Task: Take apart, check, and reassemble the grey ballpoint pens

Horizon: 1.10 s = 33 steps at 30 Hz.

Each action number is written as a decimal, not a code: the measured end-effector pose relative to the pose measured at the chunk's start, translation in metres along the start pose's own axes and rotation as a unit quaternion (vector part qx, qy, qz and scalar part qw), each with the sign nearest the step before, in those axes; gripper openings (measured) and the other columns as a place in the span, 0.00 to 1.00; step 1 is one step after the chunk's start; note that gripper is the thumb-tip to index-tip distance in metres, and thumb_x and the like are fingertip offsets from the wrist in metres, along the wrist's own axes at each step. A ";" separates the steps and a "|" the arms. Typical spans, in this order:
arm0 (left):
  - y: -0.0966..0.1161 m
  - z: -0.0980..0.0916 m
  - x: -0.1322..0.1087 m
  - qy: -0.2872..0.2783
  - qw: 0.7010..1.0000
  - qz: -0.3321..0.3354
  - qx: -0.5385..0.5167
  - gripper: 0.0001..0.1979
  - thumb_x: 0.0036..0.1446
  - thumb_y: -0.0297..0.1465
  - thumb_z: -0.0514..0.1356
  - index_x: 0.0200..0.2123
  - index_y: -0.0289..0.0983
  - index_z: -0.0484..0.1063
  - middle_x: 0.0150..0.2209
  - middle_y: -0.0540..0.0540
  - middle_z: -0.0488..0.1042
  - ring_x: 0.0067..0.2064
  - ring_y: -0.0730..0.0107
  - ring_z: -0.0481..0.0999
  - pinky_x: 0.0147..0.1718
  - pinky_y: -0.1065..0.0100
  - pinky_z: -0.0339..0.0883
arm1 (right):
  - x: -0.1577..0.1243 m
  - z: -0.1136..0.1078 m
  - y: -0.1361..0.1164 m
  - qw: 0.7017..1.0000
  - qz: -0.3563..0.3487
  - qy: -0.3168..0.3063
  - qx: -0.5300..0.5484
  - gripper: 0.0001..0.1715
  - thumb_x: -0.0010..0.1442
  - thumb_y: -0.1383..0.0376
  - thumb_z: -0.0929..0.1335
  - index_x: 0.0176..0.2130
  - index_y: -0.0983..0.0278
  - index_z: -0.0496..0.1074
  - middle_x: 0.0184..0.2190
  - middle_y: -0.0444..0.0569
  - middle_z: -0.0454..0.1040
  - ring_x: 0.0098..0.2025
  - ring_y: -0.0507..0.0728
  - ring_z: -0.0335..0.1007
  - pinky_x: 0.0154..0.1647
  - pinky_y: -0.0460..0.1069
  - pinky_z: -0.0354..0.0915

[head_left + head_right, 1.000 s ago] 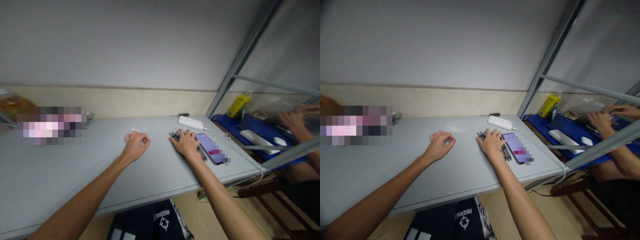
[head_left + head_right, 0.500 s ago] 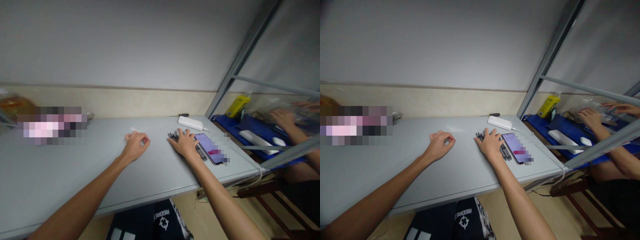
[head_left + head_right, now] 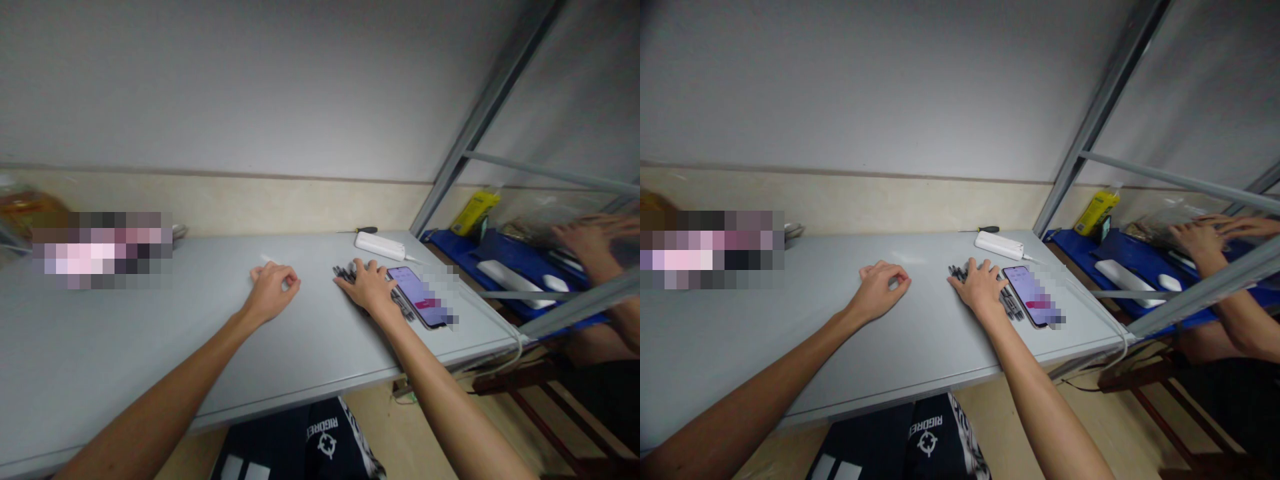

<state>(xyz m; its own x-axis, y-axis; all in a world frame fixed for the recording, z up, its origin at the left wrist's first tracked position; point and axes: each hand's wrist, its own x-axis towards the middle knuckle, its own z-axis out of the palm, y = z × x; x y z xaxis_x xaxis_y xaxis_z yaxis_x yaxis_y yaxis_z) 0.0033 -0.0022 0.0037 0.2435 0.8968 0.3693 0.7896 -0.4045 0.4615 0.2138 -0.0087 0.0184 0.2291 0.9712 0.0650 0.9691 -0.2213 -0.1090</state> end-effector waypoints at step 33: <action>-0.001 0.001 0.000 -0.003 1.000 0.005 0.001 0.08 0.53 0.34 0.54 0.27 0.40 0.71 0.29 0.49 0.76 0.40 0.62 0.70 0.44 0.57 0.49 | 0.001 0.003 0.002 1.000 0.003 -0.029 0.007 0.37 0.53 0.41 0.61 0.53 0.62 0.60 0.51 0.61 0.59 0.53 0.71 0.54 0.45 0.64 0.56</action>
<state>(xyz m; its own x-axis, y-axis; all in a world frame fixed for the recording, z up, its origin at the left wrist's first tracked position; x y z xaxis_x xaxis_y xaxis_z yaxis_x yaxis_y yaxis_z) 0.0034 -0.0017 0.0026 0.2549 0.8941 0.3682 0.7878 -0.4128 0.4570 0.2159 -0.0075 0.0156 0.2282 0.9736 0.0074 0.9665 -0.2256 -0.1225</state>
